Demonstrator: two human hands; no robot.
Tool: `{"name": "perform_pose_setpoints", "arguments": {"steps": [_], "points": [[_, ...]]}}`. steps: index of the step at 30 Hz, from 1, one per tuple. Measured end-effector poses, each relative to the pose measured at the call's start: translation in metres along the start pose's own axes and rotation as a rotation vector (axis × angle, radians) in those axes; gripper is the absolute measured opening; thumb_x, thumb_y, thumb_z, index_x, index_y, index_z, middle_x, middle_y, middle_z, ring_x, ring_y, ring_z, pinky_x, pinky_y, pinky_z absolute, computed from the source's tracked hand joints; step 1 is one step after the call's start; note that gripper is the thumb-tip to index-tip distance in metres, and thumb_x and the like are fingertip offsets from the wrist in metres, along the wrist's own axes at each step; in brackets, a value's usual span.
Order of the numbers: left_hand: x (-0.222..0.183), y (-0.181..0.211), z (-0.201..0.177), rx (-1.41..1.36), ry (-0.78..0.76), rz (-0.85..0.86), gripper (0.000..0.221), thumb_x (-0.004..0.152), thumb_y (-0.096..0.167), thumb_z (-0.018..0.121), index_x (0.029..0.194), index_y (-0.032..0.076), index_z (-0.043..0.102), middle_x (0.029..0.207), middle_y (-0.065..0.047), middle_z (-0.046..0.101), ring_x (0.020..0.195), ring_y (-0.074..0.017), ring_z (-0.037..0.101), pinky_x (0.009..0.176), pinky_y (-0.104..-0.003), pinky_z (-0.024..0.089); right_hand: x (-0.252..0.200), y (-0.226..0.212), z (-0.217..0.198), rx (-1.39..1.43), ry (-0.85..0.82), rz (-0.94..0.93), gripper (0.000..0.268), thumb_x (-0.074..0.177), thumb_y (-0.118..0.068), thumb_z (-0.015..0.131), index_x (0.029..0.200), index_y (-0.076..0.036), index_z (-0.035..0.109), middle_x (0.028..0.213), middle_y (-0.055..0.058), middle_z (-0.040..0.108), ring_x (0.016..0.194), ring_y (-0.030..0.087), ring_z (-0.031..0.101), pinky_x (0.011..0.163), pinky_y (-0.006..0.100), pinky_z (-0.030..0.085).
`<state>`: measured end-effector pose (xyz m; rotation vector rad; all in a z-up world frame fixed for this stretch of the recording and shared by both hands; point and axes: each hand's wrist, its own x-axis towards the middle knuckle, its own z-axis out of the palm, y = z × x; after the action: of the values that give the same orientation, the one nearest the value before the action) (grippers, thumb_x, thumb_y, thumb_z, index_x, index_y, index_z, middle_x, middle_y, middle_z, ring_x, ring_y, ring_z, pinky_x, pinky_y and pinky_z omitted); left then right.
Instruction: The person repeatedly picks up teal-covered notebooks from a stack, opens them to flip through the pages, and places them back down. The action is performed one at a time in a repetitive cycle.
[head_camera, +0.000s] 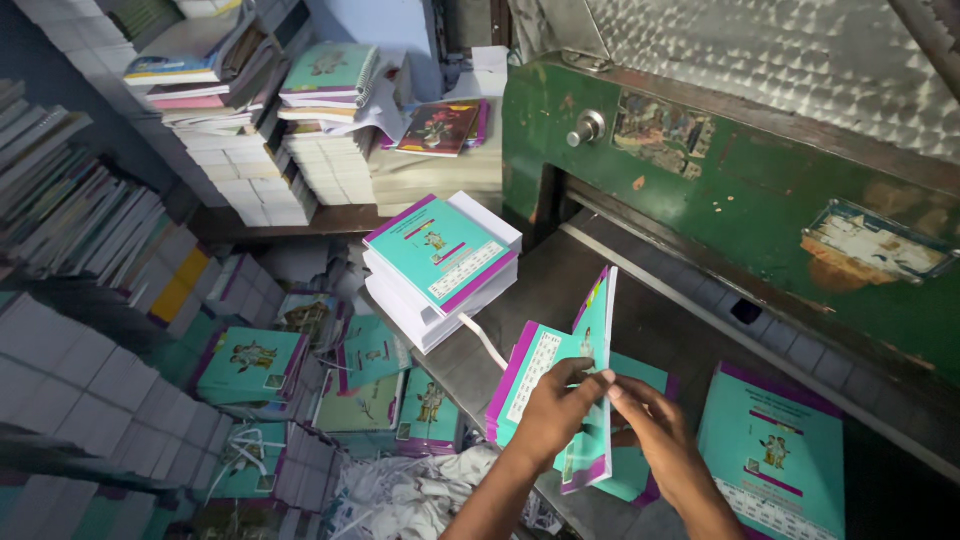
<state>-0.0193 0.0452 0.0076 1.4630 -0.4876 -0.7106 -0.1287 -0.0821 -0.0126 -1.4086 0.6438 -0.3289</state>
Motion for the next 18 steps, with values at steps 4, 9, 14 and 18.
{"name": "perform_pose_setpoints", "arguments": {"steps": [4, 9, 14, 18], "points": [[-0.0009, -0.0005, -0.0025, -0.038, 0.002, 0.014, 0.051, 0.092, 0.032, 0.067, 0.130, -0.002, 0.063, 0.105, -0.013, 0.072, 0.090, -0.0188, 0.067, 0.077, -0.033, 0.055, 0.0009, 0.0008, 0.0007, 0.036, -0.038, 0.023, 0.046, 0.092, -0.034, 0.065, 0.129, -0.007, 0.071, 0.097, 0.009, 0.075, 0.082, 0.018, 0.071, 0.071, 0.035, 0.059], [-0.0001, -0.0047, -0.0037, -0.070, 0.002, 0.021, 0.038, 0.094, 0.026, 0.062, 0.113, -0.004, 0.072, 0.092, -0.016, 0.071, 0.080, -0.0211, 0.068, 0.069, -0.035, 0.058, 0.0037, 0.0036, 0.0002, 0.030, -0.029, 0.056, 0.044, 0.091, -0.033, 0.064, 0.127, -0.008, 0.072, 0.095, 0.009, 0.074, 0.082, 0.018, 0.071, 0.072, 0.035, 0.059], [-0.0010, -0.0019, -0.0054, -0.200, -0.007, -0.077, 0.036, 0.096, 0.027, 0.062, 0.108, -0.005, 0.073, 0.095, -0.013, 0.073, 0.085, -0.0222, 0.072, 0.076, -0.035, 0.063, 0.0051, 0.0047, -0.0023, 0.013, 0.021, 0.048, 0.040, 0.091, -0.033, 0.064, 0.118, -0.003, 0.073, 0.094, 0.009, 0.075, 0.077, 0.020, 0.070, 0.070, 0.037, 0.058], [-0.0029, 0.0026, -0.0080, -0.280, -0.037, -0.169, 0.035, 0.097, 0.030, 0.064, 0.108, -0.002, 0.073, 0.100, -0.015, 0.075, 0.089, -0.0239, 0.072, 0.084, -0.039, 0.060, 0.0032, -0.0011, -0.0020, -0.028, 0.043, 0.062, 0.041, 0.090, -0.033, 0.064, 0.117, -0.004, 0.073, 0.092, 0.008, 0.074, 0.075, 0.020, 0.069, 0.068, 0.037, 0.058]]}}
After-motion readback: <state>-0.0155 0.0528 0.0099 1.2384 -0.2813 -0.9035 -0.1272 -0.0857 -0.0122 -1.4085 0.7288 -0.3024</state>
